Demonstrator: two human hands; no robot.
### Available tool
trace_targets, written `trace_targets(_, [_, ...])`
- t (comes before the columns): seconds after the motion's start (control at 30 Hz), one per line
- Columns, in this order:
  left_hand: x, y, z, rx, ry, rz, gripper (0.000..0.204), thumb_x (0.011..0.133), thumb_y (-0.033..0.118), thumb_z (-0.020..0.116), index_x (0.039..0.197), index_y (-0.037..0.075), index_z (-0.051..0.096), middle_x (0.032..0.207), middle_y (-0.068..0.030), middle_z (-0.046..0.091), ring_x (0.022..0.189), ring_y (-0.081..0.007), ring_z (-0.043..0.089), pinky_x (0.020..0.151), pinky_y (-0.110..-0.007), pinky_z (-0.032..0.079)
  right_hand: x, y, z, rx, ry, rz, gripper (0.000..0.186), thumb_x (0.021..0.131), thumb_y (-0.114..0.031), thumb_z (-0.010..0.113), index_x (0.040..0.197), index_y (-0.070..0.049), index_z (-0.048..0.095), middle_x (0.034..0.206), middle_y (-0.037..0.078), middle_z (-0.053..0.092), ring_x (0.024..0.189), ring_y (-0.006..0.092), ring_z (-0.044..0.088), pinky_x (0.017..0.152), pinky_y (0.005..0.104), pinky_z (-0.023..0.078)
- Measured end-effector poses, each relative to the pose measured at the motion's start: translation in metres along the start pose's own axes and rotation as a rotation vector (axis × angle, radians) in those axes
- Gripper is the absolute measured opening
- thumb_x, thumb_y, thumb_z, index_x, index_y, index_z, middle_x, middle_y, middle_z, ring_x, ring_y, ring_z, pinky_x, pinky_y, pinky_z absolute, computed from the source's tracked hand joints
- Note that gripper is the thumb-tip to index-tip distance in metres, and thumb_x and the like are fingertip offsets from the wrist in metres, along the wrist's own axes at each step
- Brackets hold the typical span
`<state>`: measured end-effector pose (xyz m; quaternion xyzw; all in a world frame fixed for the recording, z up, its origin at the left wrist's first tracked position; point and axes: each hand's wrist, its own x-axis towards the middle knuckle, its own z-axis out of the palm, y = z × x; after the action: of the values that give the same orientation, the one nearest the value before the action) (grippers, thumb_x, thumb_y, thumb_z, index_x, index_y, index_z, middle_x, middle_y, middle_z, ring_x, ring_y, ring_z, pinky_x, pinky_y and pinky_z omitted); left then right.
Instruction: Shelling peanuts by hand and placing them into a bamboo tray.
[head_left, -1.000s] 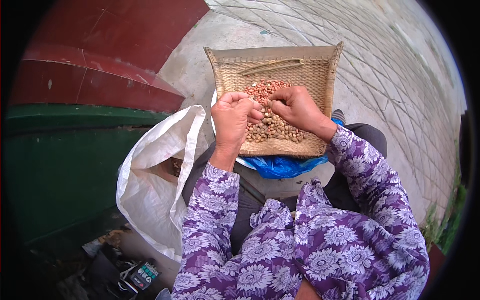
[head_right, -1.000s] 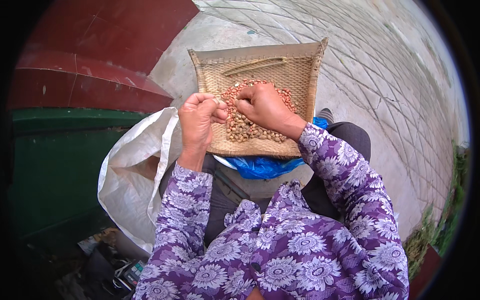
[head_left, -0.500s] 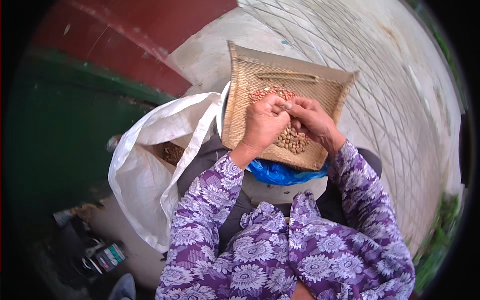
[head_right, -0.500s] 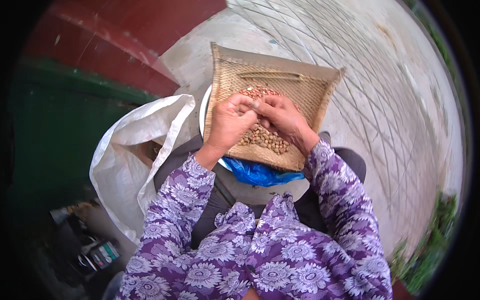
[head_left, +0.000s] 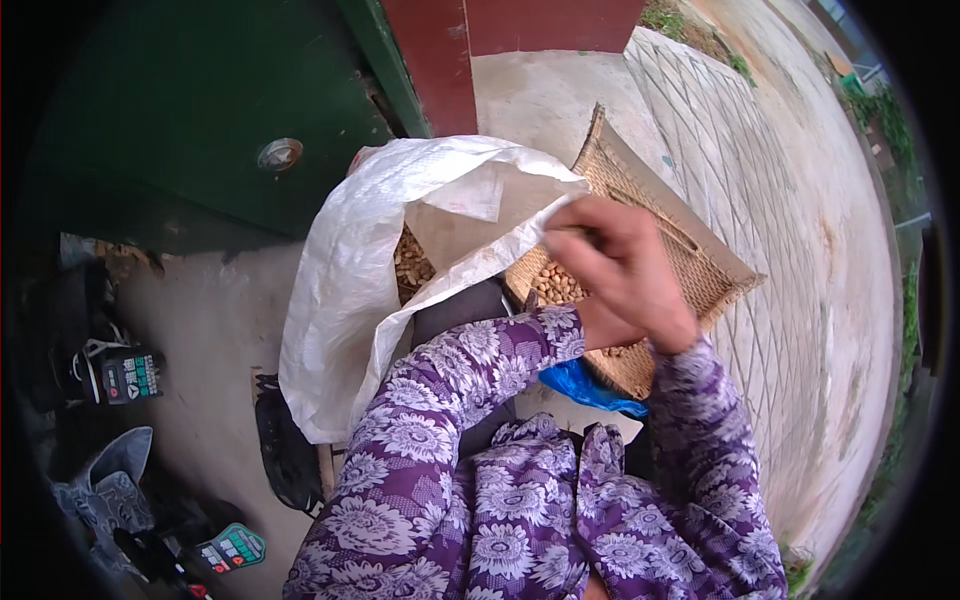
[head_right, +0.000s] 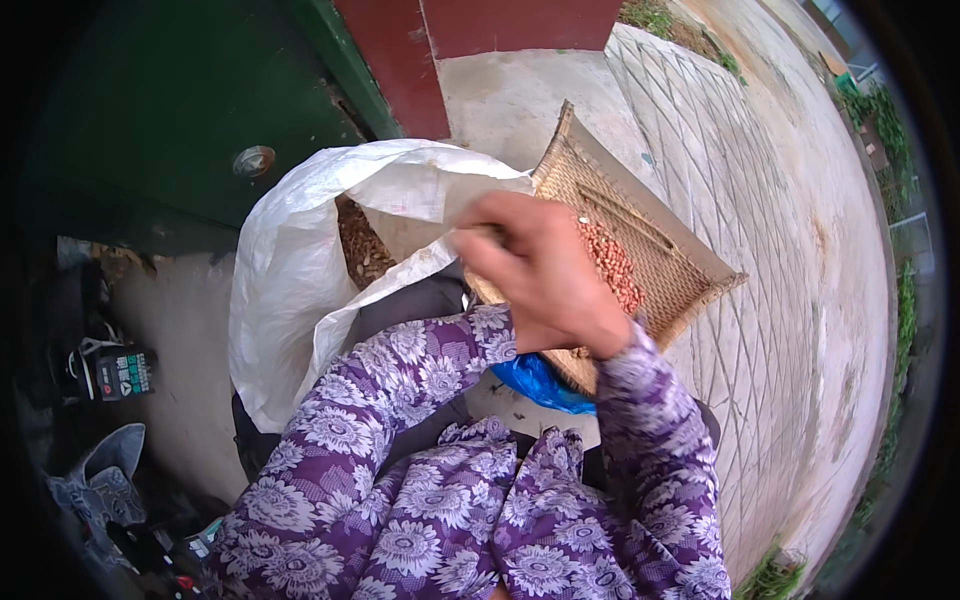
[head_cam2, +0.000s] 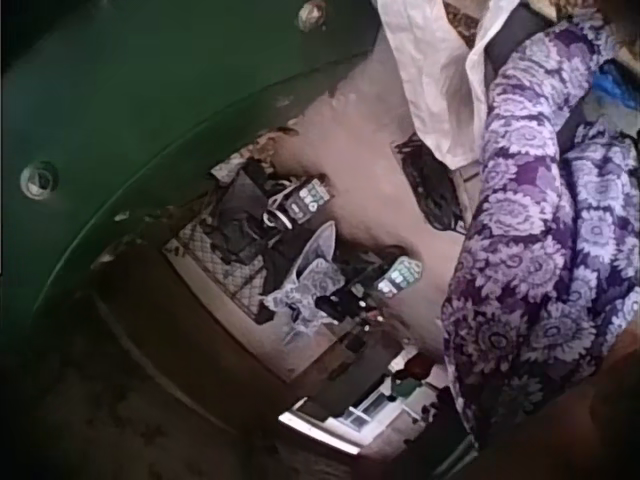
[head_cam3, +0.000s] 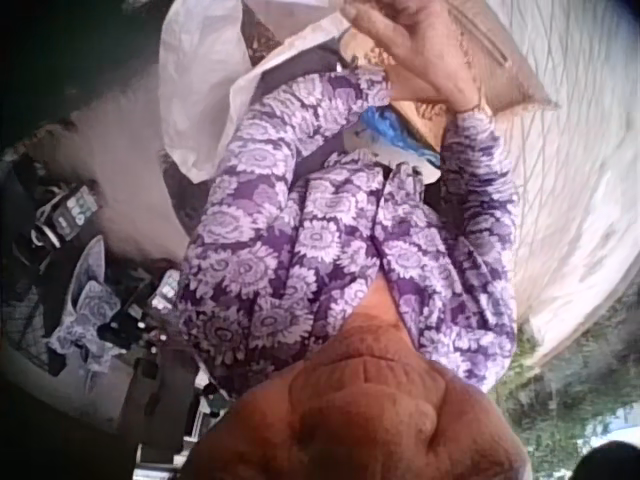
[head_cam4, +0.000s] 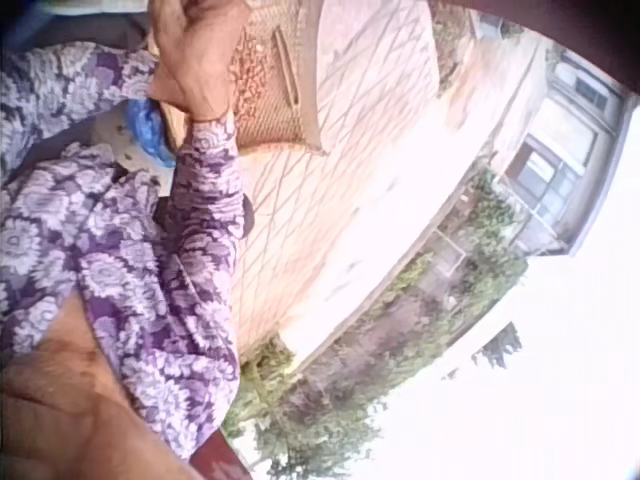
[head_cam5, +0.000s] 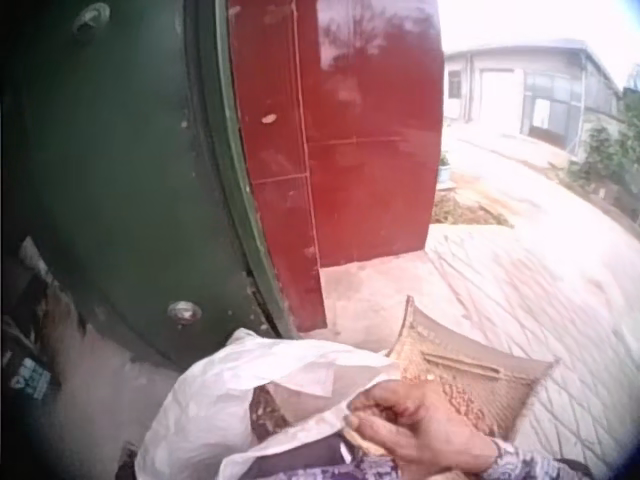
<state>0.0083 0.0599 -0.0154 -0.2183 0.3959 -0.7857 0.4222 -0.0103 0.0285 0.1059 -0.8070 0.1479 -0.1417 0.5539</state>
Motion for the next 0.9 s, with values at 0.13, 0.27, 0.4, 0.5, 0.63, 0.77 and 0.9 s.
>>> trace_targets(0.13, [0.009,0.011,-0.008,0.907,-0.083,0.244,0.026,0.084,0.011,0.050,0.108,0.001,0.049,0.106,-0.0132,0.055,0.101,-0.0190,0.054,0.083,-0.031,0.044,0.051,0.025,0.044,-0.261,-0.089,-0.265,0.025,0.077,-0.017,0.063,0.093,0.002,0.061,0.079,0.012,0.063,0.067,0.0175,0.058,0.057,0.0295,0.047])
trace_targets(0.27, [0.012,0.023,-0.011,1.809,-0.185,0.514,0.027,0.088,0.013,0.047,0.113,0.001,0.046,0.109,-0.0126,0.052,0.104,-0.0174,0.051,0.086,-0.031,0.042,0.044,0.023,0.035,-0.215,-0.077,-0.368,0.033,0.078,-0.020,0.064,0.103,0.001,0.061,0.098,0.016,0.063,0.081,0.0222,0.061,0.072,0.0314,0.049])
trace_targets(0.4, [0.025,0.021,-0.013,2.842,-0.059,1.128,0.022,0.085,0.009,0.048,0.104,0.001,0.050,0.100,-0.0154,0.057,0.095,-0.0221,0.057,0.079,-0.030,0.046,-0.007,0.053,-0.025,0.129,0.150,0.060,0.029,0.085,-0.016,0.059,0.108,0.001,0.059,0.099,0.010,0.063,0.084,0.0181,0.060,0.078,0.0284,0.048])
trace_targets(0.5, [0.030,-0.006,0.035,3.599,0.484,0.583,0.014,0.074,0.007,0.050,0.075,0.002,0.064,0.069,-0.0124,0.063,0.067,-0.0291,0.063,0.061,-0.038,0.051,-0.058,0.096,-0.076,0.360,0.554,0.256,0.027,0.087,-0.013,0.056,0.108,0.003,0.058,0.095,0.008,0.062,0.081,0.0126,0.059,0.075,0.0245,0.048])
trace_targets(0.63, [0.038,-0.012,0.061,3.518,0.684,0.451,0.012,0.075,0.008,0.052,0.077,0.002,0.063,0.074,-0.0174,0.062,0.070,-0.0282,0.064,0.065,-0.038,0.052,-0.129,0.183,-0.097,0.500,0.798,0.411,0.028,0.084,-0.013,0.060,0.105,0.006,0.057,0.084,0.008,0.061,0.071,0.0112,0.058,0.063,0.0219,0.049])
trace_targets(0.77, [0.040,-0.011,0.069,3.407,0.778,0.407,0.014,0.074,0.010,0.055,0.083,0.001,0.061,0.078,-0.0194,0.062,0.075,-0.0304,0.063,0.070,-0.041,0.050,-0.176,0.252,-0.054,0.191,0.667,0.857,0.039,0.075,-0.018,0.069,0.105,0.005,0.057,0.079,0.010,0.062,0.069,0.0140,0.059,0.060,0.0244,0.049])
trace_targets(0.9, [0.038,-0.009,0.071,3.393,0.848,0.459,0.017,0.072,0.012,0.055,0.082,0.000,0.060,0.078,-0.0198,0.062,0.077,-0.0335,0.062,0.073,-0.043,0.049,-0.214,0.333,-0.031,-0.315,0.537,0.885,0.053,0.069,-0.016,0.072,0.112,0.006,0.051,0.082,0.011,0.062,0.067,0.0184,0.061,0.057,0.0281,0.049])
